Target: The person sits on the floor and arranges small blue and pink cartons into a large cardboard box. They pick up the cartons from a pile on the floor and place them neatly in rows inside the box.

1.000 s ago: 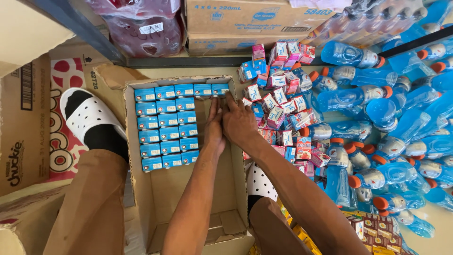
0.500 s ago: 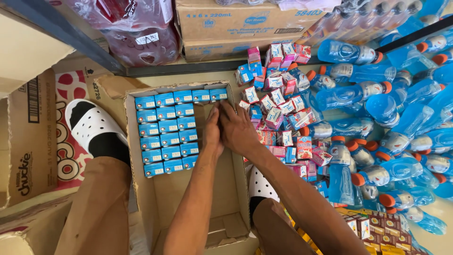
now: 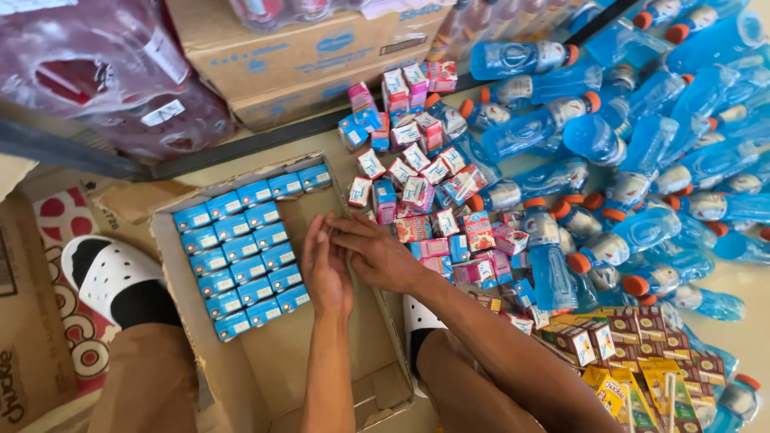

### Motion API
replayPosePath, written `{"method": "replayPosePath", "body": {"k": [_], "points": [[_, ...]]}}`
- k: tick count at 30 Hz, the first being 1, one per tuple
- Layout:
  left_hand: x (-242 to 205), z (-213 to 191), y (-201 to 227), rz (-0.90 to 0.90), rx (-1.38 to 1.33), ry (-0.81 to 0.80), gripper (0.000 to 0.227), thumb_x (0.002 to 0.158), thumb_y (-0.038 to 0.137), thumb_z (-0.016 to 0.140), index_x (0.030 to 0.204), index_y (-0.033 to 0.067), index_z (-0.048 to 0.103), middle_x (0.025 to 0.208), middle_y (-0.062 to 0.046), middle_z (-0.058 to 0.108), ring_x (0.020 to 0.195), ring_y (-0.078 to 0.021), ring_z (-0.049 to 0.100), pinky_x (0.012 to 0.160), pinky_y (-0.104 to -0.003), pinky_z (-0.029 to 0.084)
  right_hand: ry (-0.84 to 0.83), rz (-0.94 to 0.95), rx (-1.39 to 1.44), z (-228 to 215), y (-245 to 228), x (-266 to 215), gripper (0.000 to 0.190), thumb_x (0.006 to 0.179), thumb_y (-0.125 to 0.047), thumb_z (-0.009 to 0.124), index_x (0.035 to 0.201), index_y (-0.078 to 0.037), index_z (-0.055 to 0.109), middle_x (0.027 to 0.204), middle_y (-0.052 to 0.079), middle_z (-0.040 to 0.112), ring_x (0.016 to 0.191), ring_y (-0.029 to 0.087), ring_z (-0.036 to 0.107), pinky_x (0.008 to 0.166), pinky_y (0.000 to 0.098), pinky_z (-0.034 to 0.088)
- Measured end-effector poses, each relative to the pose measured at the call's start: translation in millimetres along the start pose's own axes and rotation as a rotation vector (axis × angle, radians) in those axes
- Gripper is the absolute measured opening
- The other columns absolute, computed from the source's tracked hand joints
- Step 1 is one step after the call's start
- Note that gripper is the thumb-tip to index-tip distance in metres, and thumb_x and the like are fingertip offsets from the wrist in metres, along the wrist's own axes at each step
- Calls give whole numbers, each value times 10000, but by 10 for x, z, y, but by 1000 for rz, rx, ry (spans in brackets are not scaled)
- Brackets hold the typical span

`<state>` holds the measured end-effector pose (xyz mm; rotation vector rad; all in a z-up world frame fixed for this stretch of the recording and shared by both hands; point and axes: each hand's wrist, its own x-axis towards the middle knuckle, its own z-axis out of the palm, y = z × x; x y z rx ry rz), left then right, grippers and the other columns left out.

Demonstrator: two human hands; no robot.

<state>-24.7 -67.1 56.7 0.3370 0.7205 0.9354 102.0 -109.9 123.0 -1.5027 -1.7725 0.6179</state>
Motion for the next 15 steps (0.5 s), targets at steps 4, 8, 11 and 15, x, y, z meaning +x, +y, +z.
{"method": "replayPosePath", "body": {"k": [4,8,11,15], "points": [[-152,306,-4,202,47,-41,450,1089,195,518,1487,-7,462,1514,-215,524,1394,-316,534,1202,-436,413,148,271,317,-287,-2,-406,508,850,45,540,1337,-55,643,1466,138,601,1403,345,555,1170,444,440],[-261,624,-186,184,110,-200,451,1082,232,549,1465,3,480,1440,-201,580,1352,-327,578,1185,-448,439,580,485,194,-467,339,-1046,302,983,42,570,1253,-39,677,1218,91,673,1106,187,634,932,310,512],[-408,765,-444,88,146,-283,459,1083,264,565,1447,-11,517,1373,-199,624,1284,-327,622,1152,-458,472,735,638,120,-641,500,-1446,252,1013,9,577,1237,-37,682,1112,81,691,977,154,647,843,278,528],[-628,963,-718,-109,263,-305,497,1064,310,552,1446,-9,543,1344,-204,647,1203,-298,650,1090,-463,494,761,724,-147,-886,610,-1676,297,982,-5,589,1268,-24,669,1153,127,672,1009,205,681,816,292,553]]}}
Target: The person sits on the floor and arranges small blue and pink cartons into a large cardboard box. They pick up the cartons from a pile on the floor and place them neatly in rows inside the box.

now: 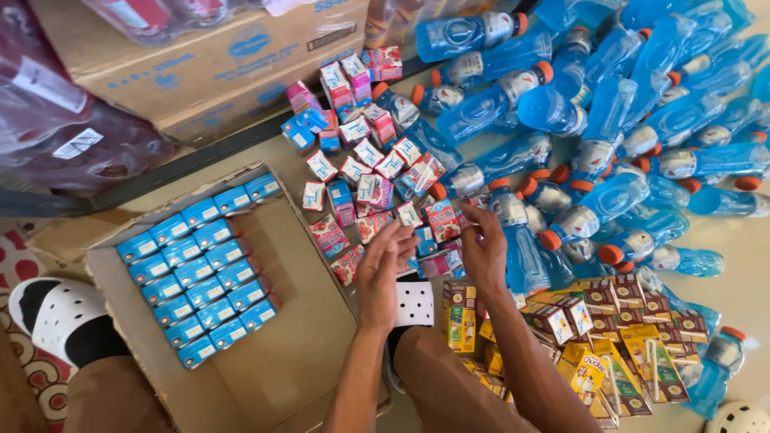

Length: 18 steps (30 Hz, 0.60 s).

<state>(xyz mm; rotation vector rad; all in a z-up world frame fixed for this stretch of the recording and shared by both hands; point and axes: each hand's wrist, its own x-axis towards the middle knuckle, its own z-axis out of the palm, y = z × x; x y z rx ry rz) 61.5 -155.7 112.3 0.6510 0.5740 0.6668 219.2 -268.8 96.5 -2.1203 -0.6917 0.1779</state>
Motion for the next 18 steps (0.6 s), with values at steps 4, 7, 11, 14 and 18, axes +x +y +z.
{"method": "replayPosePath", "body": {"k": [4,7,11,14,18], "points": [[-37,83,-254,-116,159,-70,571,1048,352,534,1493,-2,485,1451,-189,593,1300,-283,604,1123,-439,451,-98,85,-35,-22,-171,116,387,934,-25,551,1316,-16,616,1279,177,653,1034,277,690,762,344,559],[-73,71,-434,-241,172,-94,676,1038,423,502,1569,28,366,1587,-164,464,1383,-277,537,1167,-422,398,-144,-221,-149,58,-19,138,421,984,-14,564,1403,20,589,1412,256,595,1303,433,588,1078,462,490],[-106,16,-571,-413,91,-94,762,1026,484,482,1607,45,261,1674,-133,306,1452,-273,467,1184,-432,374,-273,-219,-318,81,-44,189,565,883,-79,658,1422,28,526,1446,292,532,1264,484,537,1073,514,436],[-88,-22,-612,-451,164,-83,775,1009,498,486,1601,47,269,1672,-129,314,1447,-288,471,1164,-432,384,-297,-169,-336,82,-90,256,645,823,-110,727,1422,14,522,1350,267,575,1190,465,566,1024,512,453],[-79,-76,-610,-465,206,-66,763,1000,491,499,1591,54,294,1665,-127,329,1459,-282,447,1146,-438,405,-297,-139,-312,35,-74,281,734,699,-137,831,1360,13,551,1181,264,596,1083,469,579,926,512,474]]}}
